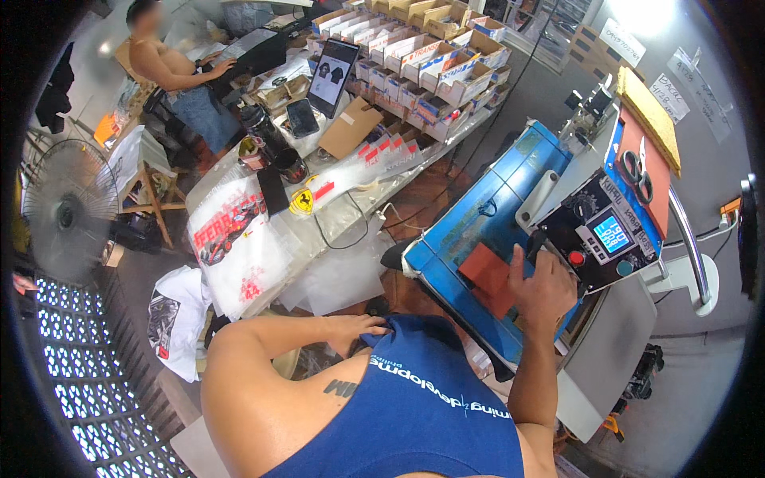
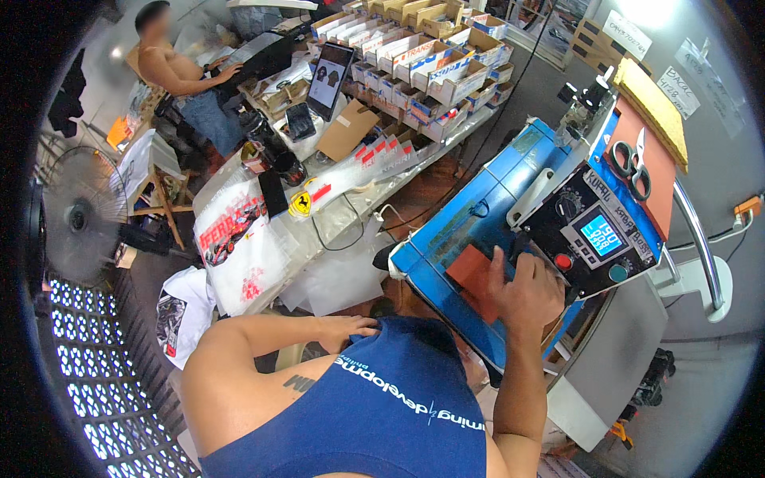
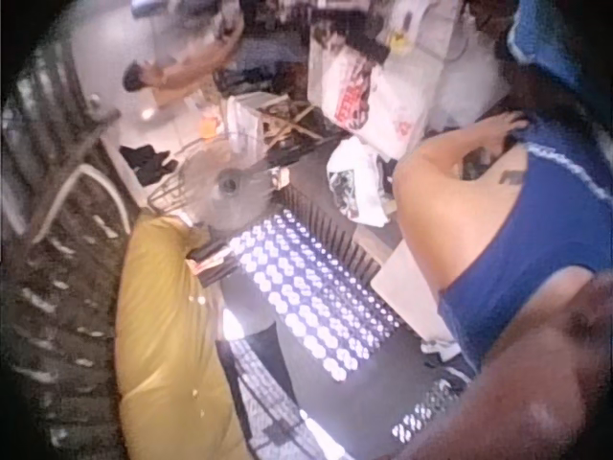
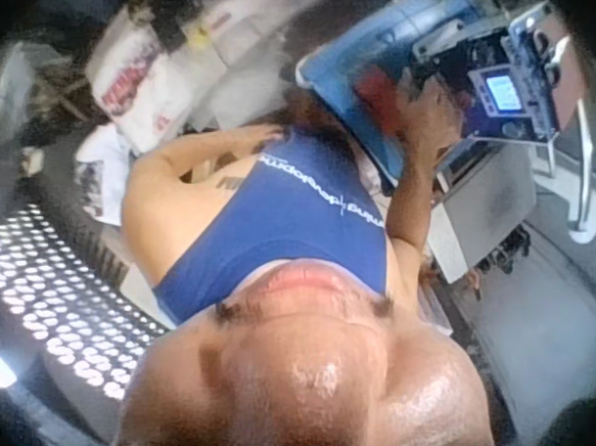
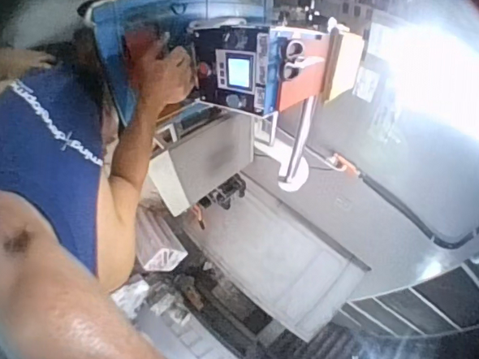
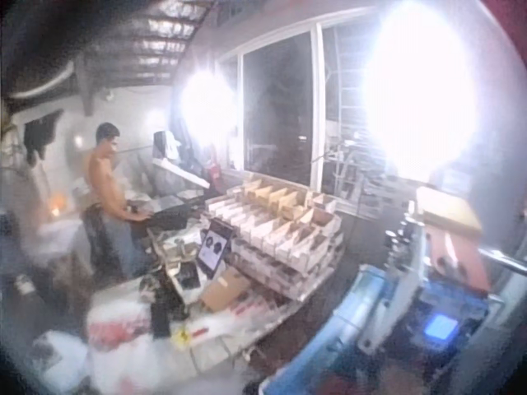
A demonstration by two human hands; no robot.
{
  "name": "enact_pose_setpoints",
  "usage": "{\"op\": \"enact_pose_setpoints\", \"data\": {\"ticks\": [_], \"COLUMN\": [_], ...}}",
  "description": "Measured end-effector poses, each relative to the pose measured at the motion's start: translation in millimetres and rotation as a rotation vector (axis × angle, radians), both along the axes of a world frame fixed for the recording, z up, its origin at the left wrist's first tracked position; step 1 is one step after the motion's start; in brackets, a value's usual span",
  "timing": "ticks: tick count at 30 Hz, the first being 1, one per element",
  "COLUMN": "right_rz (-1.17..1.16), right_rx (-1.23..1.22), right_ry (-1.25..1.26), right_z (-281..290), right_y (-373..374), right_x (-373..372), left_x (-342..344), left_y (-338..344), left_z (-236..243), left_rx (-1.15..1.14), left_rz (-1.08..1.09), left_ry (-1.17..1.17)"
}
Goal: The person places a black t-shirt on a heat press, aligns a Ferrari graphic transfer, and operates the press to apply the design. They then remove the finished shirt and repeat the process with another t-shirt, adding a small tag before pressing.
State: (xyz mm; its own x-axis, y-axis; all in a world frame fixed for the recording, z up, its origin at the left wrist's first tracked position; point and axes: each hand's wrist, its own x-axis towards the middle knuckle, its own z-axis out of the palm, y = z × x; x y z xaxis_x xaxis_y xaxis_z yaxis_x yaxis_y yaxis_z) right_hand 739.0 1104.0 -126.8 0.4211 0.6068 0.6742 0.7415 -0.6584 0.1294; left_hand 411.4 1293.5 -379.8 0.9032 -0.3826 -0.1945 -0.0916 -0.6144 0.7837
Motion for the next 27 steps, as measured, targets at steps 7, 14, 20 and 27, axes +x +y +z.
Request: {"op": "enact_pose_setpoints", "data": {"ticks": [7,14,20,27], "right_rz": [0.095,-0.097,-0.203,-0.684], "right_rx": [-0.026,-0.139,-0.07,0.071], "right_ry": [0.048,-0.045,0.058,0.026], "right_z": [4.7,-9.4,-19.1,-50.5], "right_y": [-22.5,-101.4,-197.2,-325.4], "right_x": [5.5,20.8,39.3,80.7], "left_x": [1.3,-31.5,-47.7,-45.5], "left_y": [9.7,38.5,64.6,82.8], "left_z": [-3.4,-8.3,-18.7,-19.8], "left_rx": [0.053,-0.056,-0.025,-0.045], "left_rz": [-0.049,0.017,-0.047,-0.029], "left_ry": [0.013,0.013,0.042,-0.019]}}
